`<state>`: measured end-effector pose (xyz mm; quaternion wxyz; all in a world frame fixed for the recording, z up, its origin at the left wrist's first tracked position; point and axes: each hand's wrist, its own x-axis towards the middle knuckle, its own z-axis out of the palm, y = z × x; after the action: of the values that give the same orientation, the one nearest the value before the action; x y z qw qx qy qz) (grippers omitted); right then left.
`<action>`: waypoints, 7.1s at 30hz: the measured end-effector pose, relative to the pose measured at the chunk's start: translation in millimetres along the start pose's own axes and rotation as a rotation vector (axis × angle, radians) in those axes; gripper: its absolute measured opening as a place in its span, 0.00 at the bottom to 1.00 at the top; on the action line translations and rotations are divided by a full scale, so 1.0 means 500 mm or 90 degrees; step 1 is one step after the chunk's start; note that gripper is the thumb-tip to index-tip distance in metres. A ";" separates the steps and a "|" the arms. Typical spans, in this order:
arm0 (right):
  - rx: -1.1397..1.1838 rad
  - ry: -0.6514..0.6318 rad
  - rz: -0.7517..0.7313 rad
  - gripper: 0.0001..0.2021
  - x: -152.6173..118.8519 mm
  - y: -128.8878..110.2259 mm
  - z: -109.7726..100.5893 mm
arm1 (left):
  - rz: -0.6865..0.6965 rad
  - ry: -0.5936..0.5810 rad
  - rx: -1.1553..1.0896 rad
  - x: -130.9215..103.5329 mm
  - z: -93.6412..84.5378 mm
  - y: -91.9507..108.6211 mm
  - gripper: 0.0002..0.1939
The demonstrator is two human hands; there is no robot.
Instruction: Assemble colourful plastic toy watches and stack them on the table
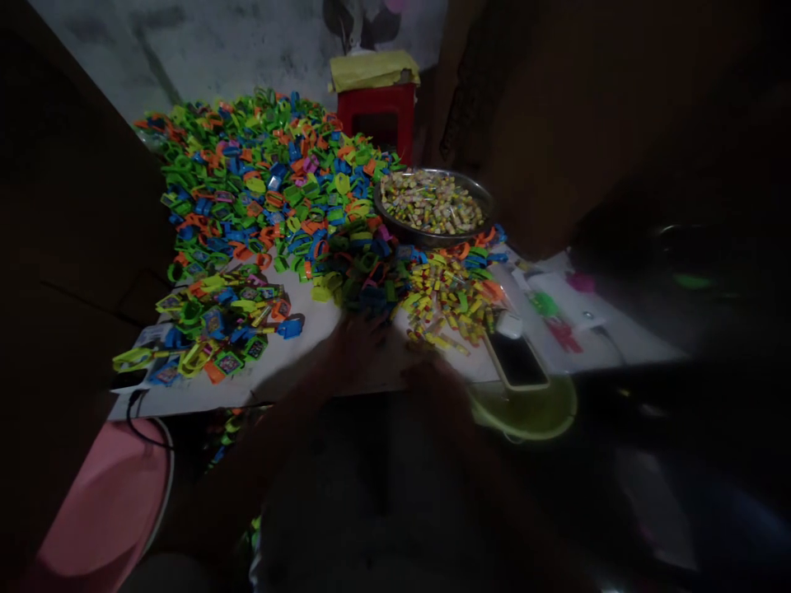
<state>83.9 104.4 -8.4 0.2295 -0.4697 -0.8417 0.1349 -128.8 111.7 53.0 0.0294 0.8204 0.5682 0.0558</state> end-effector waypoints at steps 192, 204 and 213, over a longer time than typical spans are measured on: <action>0.669 -0.359 0.238 0.10 -0.097 -0.225 -0.109 | -0.282 0.044 -0.775 -0.315 -0.060 0.172 0.27; 0.629 -0.368 0.220 0.07 -0.098 -0.227 -0.129 | -0.343 0.083 -0.803 -0.306 -0.091 0.205 0.21; 0.592 -0.341 0.094 0.07 -0.097 -0.228 -0.134 | -0.327 0.077 -1.008 -0.314 -0.051 0.188 0.23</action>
<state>57.1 4.1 87.1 0.1806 -0.3258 -0.6867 0.6243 -99.4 -68.7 79.6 0.5788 0.3979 0.5310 0.4740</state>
